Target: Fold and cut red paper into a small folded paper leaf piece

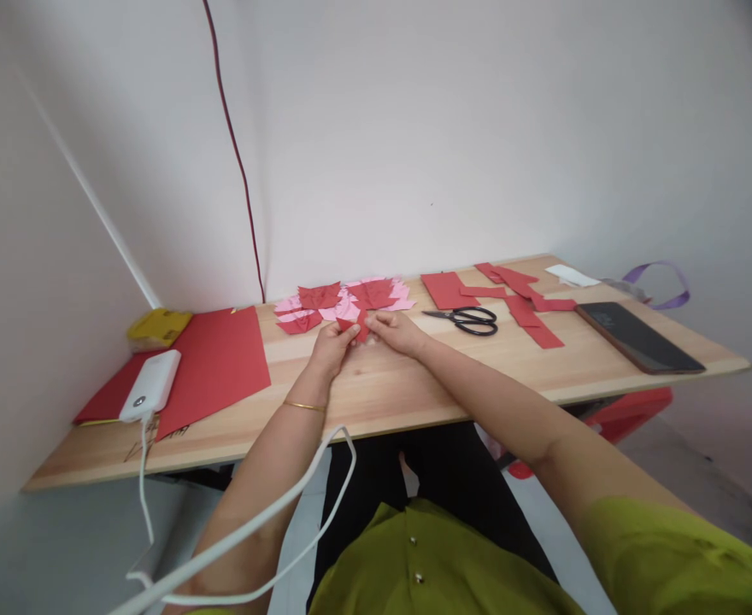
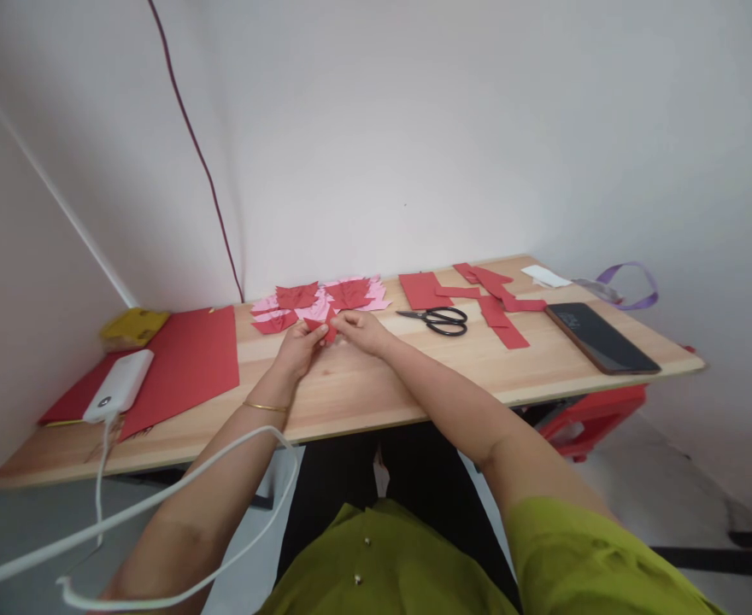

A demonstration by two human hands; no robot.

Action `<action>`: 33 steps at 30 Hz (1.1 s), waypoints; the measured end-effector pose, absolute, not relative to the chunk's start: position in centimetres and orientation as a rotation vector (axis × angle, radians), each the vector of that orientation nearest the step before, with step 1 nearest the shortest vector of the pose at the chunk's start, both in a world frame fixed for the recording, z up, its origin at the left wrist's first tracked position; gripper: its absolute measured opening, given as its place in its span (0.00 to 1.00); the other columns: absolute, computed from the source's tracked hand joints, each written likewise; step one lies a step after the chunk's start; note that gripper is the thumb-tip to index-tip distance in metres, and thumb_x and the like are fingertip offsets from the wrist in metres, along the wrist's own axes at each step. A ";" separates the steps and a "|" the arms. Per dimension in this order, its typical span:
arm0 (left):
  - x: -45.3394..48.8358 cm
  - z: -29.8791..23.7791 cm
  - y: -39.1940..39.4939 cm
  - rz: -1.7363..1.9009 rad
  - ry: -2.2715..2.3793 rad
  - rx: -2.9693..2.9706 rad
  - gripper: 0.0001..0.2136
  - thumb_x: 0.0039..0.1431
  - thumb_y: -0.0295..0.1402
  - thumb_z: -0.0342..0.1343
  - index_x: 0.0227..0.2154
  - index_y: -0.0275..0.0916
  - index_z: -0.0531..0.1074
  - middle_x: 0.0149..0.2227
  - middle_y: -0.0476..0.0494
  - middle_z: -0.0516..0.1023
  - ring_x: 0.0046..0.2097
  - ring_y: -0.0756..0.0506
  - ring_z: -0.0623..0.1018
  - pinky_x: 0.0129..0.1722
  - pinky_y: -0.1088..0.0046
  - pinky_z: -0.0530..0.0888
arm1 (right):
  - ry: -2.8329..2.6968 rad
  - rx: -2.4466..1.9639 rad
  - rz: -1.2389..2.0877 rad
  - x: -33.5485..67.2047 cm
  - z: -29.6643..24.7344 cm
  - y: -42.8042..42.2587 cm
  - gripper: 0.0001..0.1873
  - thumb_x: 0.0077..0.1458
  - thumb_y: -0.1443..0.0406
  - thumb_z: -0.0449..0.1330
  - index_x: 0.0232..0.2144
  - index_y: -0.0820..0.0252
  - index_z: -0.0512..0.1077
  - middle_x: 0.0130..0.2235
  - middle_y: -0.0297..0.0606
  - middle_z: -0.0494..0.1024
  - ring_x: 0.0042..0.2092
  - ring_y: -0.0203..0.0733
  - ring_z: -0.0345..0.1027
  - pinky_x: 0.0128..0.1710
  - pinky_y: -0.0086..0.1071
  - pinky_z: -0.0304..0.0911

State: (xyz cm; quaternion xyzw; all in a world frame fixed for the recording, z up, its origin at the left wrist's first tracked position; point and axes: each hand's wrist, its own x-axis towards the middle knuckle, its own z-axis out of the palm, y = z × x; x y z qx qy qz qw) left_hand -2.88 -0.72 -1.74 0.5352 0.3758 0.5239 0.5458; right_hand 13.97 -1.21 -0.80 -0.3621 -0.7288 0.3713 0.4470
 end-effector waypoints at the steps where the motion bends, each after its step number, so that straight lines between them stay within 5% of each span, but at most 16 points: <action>1: -2.9 -1.8 -0.7 1.244 0.890 1.267 0.12 0.41 0.36 0.66 0.21 0.34 0.71 0.18 0.52 0.69 0.23 0.53 0.66 0.27 0.75 0.63 | -1.844 -0.844 0.911 13.9 -0.9 -1.2 0.21 0.54 0.50 0.55 0.28 0.62 0.73 0.31 0.37 0.77 0.34 0.38 0.69 0.37 0.30 0.64; 14: -3.0 -2.3 -0.3 1.225 0.870 1.235 0.17 0.51 0.45 0.60 0.20 0.35 0.69 0.16 0.50 0.68 0.22 0.52 0.68 0.27 0.74 0.66 | -1.971 -0.684 0.960 13.9 -0.6 -1.4 0.14 0.55 0.57 0.57 0.31 0.63 0.75 0.37 0.40 0.79 0.41 0.41 0.71 0.45 0.34 0.64; 21: -2.9 -1.2 -0.6 1.277 0.857 1.074 0.25 0.52 0.57 0.51 0.29 0.35 0.72 0.26 0.43 0.75 0.24 0.51 0.69 0.29 0.72 0.68 | -1.883 -0.703 0.980 13.9 -1.2 -1.0 0.14 0.53 0.57 0.59 0.33 0.62 0.76 0.38 0.39 0.79 0.41 0.42 0.72 0.44 0.35 0.64; 27: -3.2 -1.9 -0.5 1.206 0.890 1.265 0.14 0.43 0.40 0.66 0.20 0.35 0.69 0.17 0.51 0.68 0.23 0.53 0.67 0.28 0.75 0.65 | -1.759 -0.792 1.033 13.9 -0.7 -1.4 0.16 0.52 0.56 0.59 0.33 0.64 0.74 0.36 0.38 0.79 0.40 0.42 0.72 0.45 0.36 0.64; 33: -3.1 -2.0 -0.4 1.230 0.869 1.224 0.16 0.49 0.44 0.60 0.21 0.35 0.70 0.18 0.49 0.70 0.22 0.53 0.67 0.27 0.74 0.66 | -1.750 -0.779 1.056 13.9 -0.5 -1.5 0.15 0.52 0.55 0.58 0.31 0.63 0.73 0.34 0.38 0.79 0.40 0.42 0.71 0.46 0.36 0.64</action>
